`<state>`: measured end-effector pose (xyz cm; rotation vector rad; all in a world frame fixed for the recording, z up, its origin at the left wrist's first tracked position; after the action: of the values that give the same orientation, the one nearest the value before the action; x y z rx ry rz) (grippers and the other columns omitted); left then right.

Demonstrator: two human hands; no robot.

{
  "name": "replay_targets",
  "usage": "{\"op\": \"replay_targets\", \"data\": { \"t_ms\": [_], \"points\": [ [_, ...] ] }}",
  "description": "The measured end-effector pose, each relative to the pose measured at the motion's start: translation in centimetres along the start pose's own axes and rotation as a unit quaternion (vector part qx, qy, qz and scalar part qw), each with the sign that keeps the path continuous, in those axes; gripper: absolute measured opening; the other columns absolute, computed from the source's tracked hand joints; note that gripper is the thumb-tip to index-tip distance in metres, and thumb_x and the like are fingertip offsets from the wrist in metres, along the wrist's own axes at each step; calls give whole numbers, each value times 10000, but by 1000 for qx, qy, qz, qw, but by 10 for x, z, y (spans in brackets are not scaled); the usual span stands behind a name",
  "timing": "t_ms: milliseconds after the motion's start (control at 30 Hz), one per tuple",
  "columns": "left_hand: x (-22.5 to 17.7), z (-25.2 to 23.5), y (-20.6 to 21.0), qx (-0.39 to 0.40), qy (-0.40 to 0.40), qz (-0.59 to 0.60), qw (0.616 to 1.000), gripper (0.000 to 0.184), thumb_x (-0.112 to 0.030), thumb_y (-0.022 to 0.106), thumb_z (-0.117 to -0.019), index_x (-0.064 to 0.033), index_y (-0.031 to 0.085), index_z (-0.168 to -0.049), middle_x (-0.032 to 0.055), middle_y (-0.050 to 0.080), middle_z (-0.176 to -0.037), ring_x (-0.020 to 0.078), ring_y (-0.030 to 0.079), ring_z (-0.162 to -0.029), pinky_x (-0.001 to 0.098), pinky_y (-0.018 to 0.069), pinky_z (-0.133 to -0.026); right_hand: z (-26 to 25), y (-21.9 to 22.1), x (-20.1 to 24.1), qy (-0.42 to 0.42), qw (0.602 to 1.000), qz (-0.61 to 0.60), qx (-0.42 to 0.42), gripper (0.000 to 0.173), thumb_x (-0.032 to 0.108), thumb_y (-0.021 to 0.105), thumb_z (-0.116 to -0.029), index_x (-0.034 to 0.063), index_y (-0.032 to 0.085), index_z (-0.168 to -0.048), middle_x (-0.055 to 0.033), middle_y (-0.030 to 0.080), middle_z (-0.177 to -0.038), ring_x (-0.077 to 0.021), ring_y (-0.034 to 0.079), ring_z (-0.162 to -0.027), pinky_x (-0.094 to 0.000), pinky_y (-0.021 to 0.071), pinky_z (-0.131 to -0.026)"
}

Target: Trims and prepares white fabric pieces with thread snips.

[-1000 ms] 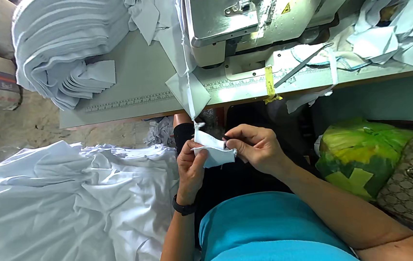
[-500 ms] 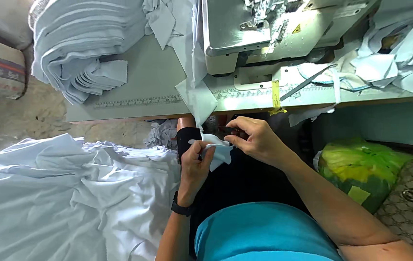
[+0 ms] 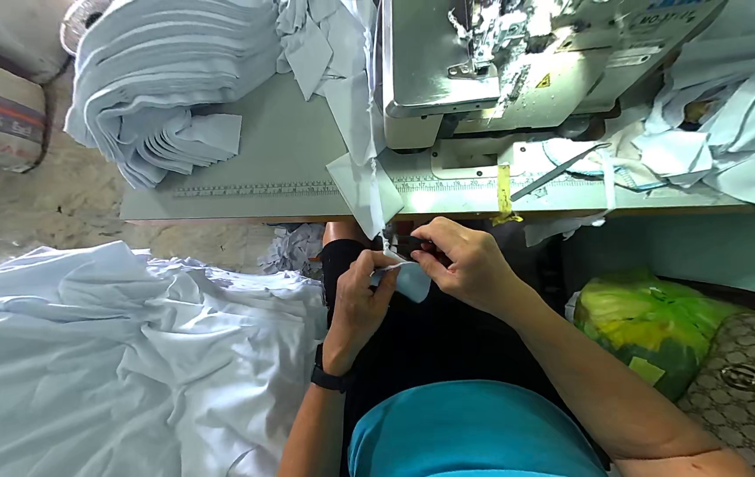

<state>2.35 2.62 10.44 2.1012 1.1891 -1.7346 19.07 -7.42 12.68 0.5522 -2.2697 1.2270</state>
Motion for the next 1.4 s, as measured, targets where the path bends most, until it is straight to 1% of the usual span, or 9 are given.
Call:
{"op": "replay_targets", "data": {
  "t_ms": [167, 267, 333, 500, 633, 767, 867, 1200, 1400],
  "points": [
    [-9, 6, 1, -37, 24, -31, 999, 103, -18, 657, -949, 26, 632, -1039, 57, 700, -933, 54, 666, -852, 215, 563, -799, -9, 3, 8, -88, 996, 6, -14, 156, 73, 635, -956, -24, 724, -1040, -135, 704, -938, -191, 694, -815, -270, 568, -696],
    [-3, 9, 2, -71, -14, 11, 997, 289, -50, 731, -922, -73, 525, -1124, -18, 721, -953, 38, 706, -870, 246, 603, -802, -13, 3, 13, -110, 991, -66, -24, 177, 77, 661, -959, -49, 713, -1072, -134, 693, -966, -134, 674, -835, -205, 561, -748],
    [9, 11, 5, -129, 15, 3, 992, 202, -19, 738, -890, -25, 634, -1063, 10, 717, -999, 55, 701, -906, 253, 608, -805, -16, 2, 18, -111, 988, -102, -34, 190, 70, 674, -938, -58, 707, -1076, -127, 682, -959, -102, 659, -831, -176, 553, -750],
    [17, -10, 14, -230, 143, -82, 959, 106, -37, 668, -934, -86, 669, -840, 93, 556, -1417, 215, 458, -1409, 395, 405, -1170, -21, 3, 31, -133, 987, -69, -58, 190, 70, 652, -963, -64, 694, -1090, -147, 678, -965, -137, 665, -844, -193, 551, -745],
    [12, -19, 16, -256, 167, -104, 946, 82, -15, 662, -928, -19, 722, -873, 67, 735, -1095, 150, 664, -1133, 344, 498, -1054, -19, 0, 35, -145, 986, -45, -67, 177, 49, 617, -977, -72, 692, -1084, -151, 669, -925, -153, 660, -808, -202, 548, -718],
    [11, -11, 13, -252, 154, -134, 946, 84, -11, 704, -902, -10, 766, -959, 84, 725, -1076, 116, 675, -1067, 251, 551, -939, -15, -16, 34, -72, 994, -59, -62, 172, 64, 619, -972, -55, 708, -1058, -123, 685, -928, -101, 655, -823, -168, 544, -764],
    [15, -4, 12, -249, 153, -153, 944, 113, 8, 692, -902, -13, 768, -983, 92, 721, -1095, 126, 670, -1075, 252, 546, -939, -11, -13, 28, -24, 998, -16, -59, 207, 92, 659, -916, -40, 711, -1067, -107, 656, -894, -94, 608, -744, -163, 510, -663],
    [18, -2, 13, -194, 190, -262, 926, 117, 17, 650, -913, -8, 759, -879, 99, 730, -1069, 183, 655, -1011, 307, 489, -953, -15, 10, 38, -5, 998, -27, -53, 192, 91, 630, -957, -52, 719, -1049, -130, 664, -893, -152, 643, -740, -212, 541, -661],
    [10, 8, -1, -231, 125, -134, 955, 97, -11, 730, -874, -4, 771, -962, 82, 744, -1081, 124, 698, -1028, 264, 576, -895, -20, -5, 13, 63, 997, -2, -48, 158, 121, 654, -938, 1, 715, -1019, -95, 647, -847, -145, 600, -689, -252, 507, -605]
  ]
}}
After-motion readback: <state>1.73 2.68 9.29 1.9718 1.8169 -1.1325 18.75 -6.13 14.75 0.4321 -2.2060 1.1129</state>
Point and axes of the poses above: each hand's wrist, its own z-axis away from the middle knuckle, its own y-axis out of the palm, x = y × z, the point moved 1 cm from there along -z, towards the middle knuckle
